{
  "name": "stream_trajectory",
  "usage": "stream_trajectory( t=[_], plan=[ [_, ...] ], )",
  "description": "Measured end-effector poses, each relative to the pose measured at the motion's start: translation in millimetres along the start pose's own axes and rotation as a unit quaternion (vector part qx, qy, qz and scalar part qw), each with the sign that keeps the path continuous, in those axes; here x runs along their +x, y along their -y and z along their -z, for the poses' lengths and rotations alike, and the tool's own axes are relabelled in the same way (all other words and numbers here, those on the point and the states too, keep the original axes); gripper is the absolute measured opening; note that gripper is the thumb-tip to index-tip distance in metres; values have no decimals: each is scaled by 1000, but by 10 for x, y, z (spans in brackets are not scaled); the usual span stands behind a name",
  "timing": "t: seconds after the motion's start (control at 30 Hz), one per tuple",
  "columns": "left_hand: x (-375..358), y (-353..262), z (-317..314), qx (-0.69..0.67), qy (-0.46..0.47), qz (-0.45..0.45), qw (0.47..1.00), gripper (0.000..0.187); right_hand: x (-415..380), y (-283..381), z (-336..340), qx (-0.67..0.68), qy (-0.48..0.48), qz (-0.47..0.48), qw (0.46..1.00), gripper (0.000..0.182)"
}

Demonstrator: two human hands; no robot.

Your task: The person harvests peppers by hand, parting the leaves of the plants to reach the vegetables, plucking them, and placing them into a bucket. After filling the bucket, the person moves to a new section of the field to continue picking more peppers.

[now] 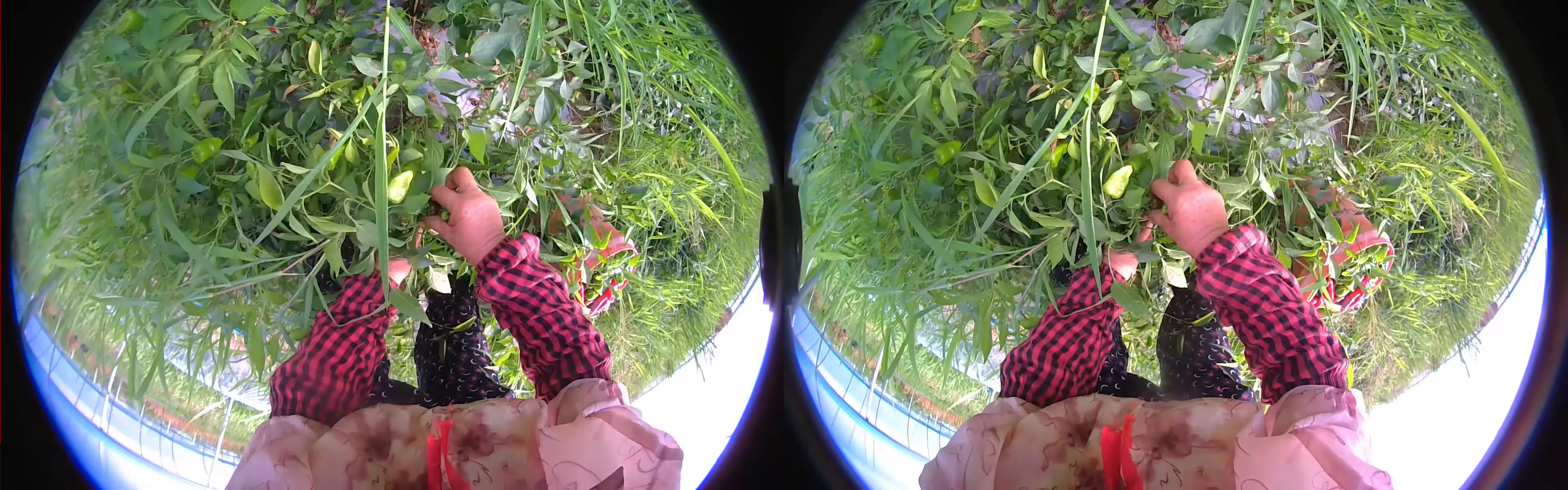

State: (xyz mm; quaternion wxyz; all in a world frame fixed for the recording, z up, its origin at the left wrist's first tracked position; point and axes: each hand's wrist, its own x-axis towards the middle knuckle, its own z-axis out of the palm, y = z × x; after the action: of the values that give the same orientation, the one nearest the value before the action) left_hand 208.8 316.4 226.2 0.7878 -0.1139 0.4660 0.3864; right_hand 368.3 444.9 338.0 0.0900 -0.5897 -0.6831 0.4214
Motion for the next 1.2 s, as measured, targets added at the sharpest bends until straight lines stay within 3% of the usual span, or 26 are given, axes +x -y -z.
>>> stream_trajectory(
  t=[0.07, 0.13, 0.17, 0.2, 0.27, 0.33, 0.37, 0.4, 0.47, 0.53, 0.57, 0.6, 0.63, 0.67, 0.7, 0.8, 0.9, 0.93, 1.0, 1.03, 1.07, 1.13, 1.2],
  plan=[
    [-11, 9, -19, 0, 2, 0, 1000, 44, 6, -6, 44, -36, 28, 30, 999, 28],
    [-28, 40, -21, 3, -3, 1, 1000, 43, -73, 91, 159, 142, 258, -161, 942, 30],
    [-29, 63, -29, 4, -6, 0, 1000, 43, -131, 118, 172, 206, 288, -160, 921, 26],
    [-28, 81, -37, 5, -9, -3, 1000, 43, -221, 194, 195, 203, 288, -160, 922, 26],
    [-21, 120, -56, 5, -16, -9, 1000, 43, -392, 398, 254, 496, 269, -148, 812, 22],
    [0, 91, -58, 11, -20, -12, 1000, 43, -443, 505, 493, 614, 306, -199, 700, 20],
    [-1, 79, -63, 13, -20, -12, 1000, 43, -453, 580, 554, 673, 222, -182, 682, 23],
    [3, 77, -76, 15, -17, -11, 1000, 43, -435, 533, 615, 682, 166, -179, 689, 18],
    [14, 59, -126, 19, -8, -9, 1000, 43, -314, 364, 660, 621, 59, -160, 765, 16],
    [-6, 38, -184, 15, 8, -3, 1000, 43, -167, 246, 570, 394, 18, -107, 913, 14],
    [-11, 16, -217, 12, 19, -1, 1000, 43, -133, 259, 503, 363, 40, -244, 898, 24],
    [-40, 11, -244, 9, 29, 2, 1000, 43, -78, 277, 427, 208, 1, -176, 962, 38],
    [-59, -1, -283, 5, 40, 4, 999, 43, -2, 340, 400, 116, 58, -205, 970, 43],
    [-84, -23, -319, 1, 51, 5, 999, 43, 44, 392, 401, 22, 114, -231, 966, 49],
    [-107, -37, -372, -4, 61, 5, 998, 43, 26, 348, 336, 20, 113, -231, 966, 49],
    [-100, -105, -452, -2, 78, -5, 997, 43, -84, 173, 64, 119, 126, -279, 944, 46],
    [-28, -24, -346, 76, 86, 7, 993, 36, -314, 222, 13, 292, -60, -240, 924, 31],
    [8, 28, -280, 119, 88, 8, 989, 35, -380, 260, 15, 289, -65, -243, 924, 31],
    [115, 340, 91, -99, 76, 8, 992, 32, -501, 329, 25, 518, -3, -195, 833, 26],
    [135, 390, 169, -205, 66, 5, 977, 31, -502, 458, 134, 623, 61, -180, 758, 24],
    [139, 346, 149, -202, 68, 4, 977, 31, -524, 570, 201, 652, 98, -175, 731, 23],
    [89, 241, 113, -53, 21, -7, 998, 32, -545, 488, 239, 624, 139, -89, 763, 24],
    [27, 127, 46, 98, -26, -15, 995, 33, -486, 370, 343, 678, 53, -107, 726, 28]
  ],
)
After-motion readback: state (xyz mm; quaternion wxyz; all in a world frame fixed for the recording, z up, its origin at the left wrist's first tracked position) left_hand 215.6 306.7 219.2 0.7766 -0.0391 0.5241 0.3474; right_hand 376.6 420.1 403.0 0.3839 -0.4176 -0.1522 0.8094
